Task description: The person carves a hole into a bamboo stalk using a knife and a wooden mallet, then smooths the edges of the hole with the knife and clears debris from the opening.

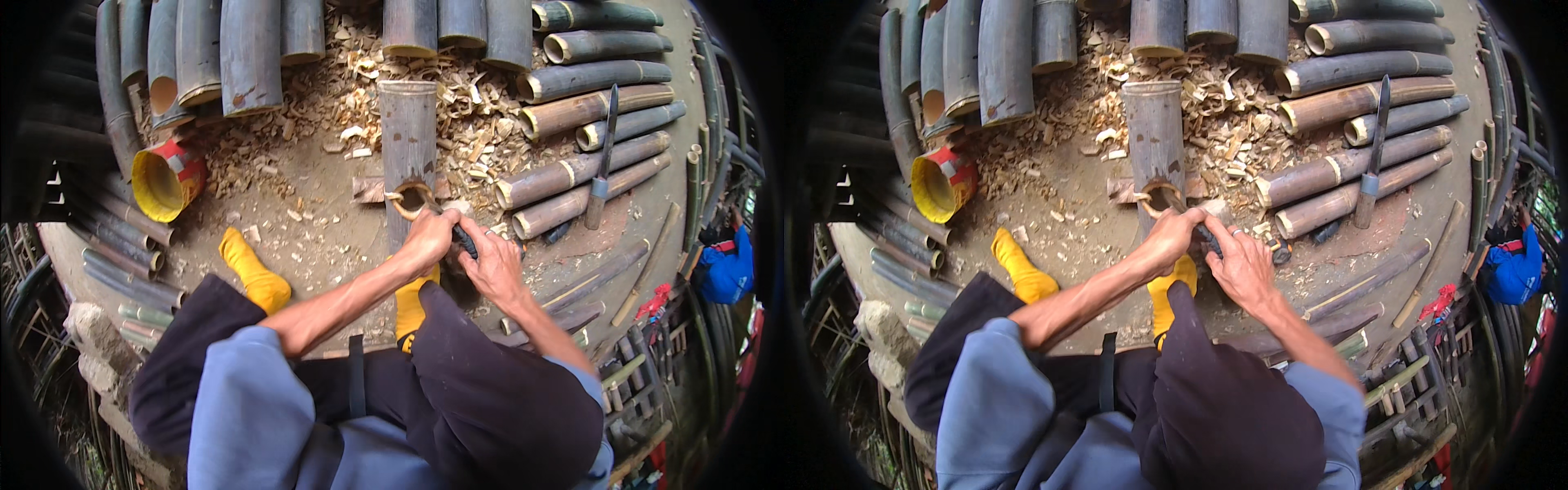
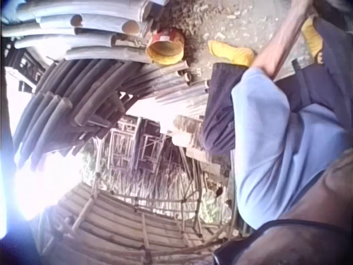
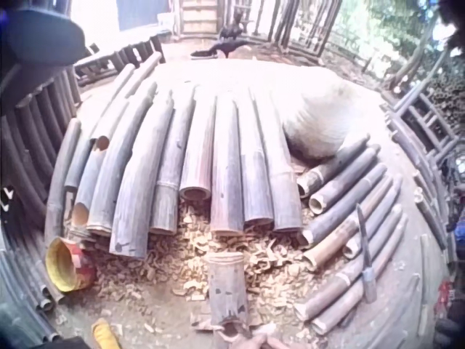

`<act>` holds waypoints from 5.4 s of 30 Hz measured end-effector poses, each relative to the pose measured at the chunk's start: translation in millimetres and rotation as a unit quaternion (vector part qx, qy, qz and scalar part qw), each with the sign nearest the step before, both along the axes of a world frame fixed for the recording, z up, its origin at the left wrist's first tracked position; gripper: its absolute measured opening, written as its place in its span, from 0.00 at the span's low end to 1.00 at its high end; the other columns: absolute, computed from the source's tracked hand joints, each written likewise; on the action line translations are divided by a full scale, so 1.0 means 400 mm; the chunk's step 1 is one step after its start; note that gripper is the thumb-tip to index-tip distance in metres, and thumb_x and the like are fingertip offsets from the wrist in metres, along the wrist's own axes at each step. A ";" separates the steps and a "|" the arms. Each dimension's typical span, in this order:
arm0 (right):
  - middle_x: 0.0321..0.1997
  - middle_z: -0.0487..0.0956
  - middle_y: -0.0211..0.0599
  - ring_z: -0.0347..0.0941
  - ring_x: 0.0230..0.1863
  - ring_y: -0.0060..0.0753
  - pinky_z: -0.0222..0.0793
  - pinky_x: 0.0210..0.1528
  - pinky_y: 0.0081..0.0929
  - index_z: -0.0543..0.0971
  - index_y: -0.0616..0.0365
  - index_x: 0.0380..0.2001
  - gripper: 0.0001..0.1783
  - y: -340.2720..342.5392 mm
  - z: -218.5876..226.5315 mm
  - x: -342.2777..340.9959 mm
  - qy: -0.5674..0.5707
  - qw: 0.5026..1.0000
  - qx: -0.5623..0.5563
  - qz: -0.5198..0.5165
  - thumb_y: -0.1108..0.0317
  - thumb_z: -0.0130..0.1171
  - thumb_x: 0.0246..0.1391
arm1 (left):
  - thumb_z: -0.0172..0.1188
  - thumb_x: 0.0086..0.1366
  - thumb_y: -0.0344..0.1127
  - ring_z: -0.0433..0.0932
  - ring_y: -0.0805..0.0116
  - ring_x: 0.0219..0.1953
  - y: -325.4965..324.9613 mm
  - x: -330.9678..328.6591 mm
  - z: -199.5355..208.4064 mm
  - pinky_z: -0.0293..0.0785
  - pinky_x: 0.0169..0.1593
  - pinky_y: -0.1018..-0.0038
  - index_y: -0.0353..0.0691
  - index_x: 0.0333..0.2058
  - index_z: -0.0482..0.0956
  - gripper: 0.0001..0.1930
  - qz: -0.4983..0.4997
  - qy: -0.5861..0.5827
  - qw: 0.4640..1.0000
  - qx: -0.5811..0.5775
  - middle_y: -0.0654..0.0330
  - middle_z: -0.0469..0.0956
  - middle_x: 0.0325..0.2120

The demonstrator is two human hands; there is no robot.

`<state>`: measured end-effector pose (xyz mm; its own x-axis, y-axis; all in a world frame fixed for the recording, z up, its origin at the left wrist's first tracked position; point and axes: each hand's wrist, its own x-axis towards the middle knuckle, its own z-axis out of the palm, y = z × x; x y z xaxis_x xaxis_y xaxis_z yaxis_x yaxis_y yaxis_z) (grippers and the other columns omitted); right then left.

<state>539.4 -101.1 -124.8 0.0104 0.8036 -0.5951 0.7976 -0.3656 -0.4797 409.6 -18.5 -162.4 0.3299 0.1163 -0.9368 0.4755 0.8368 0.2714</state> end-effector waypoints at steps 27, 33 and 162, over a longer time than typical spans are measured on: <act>0.27 0.77 0.58 0.75 0.31 0.61 0.71 0.36 0.51 0.59 0.57 0.51 0.29 -0.054 -0.047 -0.176 0.201 0.957 -0.096 -0.188 0.73 0.54 0.43 | 0.41 0.66 0.37 0.79 0.64 0.28 -0.038 -0.129 -0.066 0.79 0.31 0.67 0.32 0.34 0.76 0.16 -0.238 -0.079 0.964 0.091 0.50 0.77 0.29; 0.25 0.78 0.50 0.77 0.28 0.52 0.71 0.28 0.46 0.66 0.53 0.48 0.27 0.080 -0.011 0.026 -0.035 0.991 -0.052 0.121 0.72 0.58 0.41 | 0.42 0.65 0.31 0.80 0.62 0.33 -0.030 -0.015 -0.024 0.78 0.40 0.67 0.30 0.39 0.74 0.13 -0.055 -0.143 0.972 0.180 0.46 0.78 0.31; 0.20 0.77 0.40 0.77 0.23 0.41 0.75 0.23 0.38 0.76 0.53 0.39 0.14 0.281 -0.093 -0.250 0.234 0.882 0.015 0.409 0.73 0.53 0.46 | 0.66 0.38 0.32 0.79 0.68 0.26 -0.023 -0.381 0.094 0.77 0.37 0.72 0.34 0.35 0.82 0.19 -0.193 0.206 0.920 0.273 0.59 0.80 0.21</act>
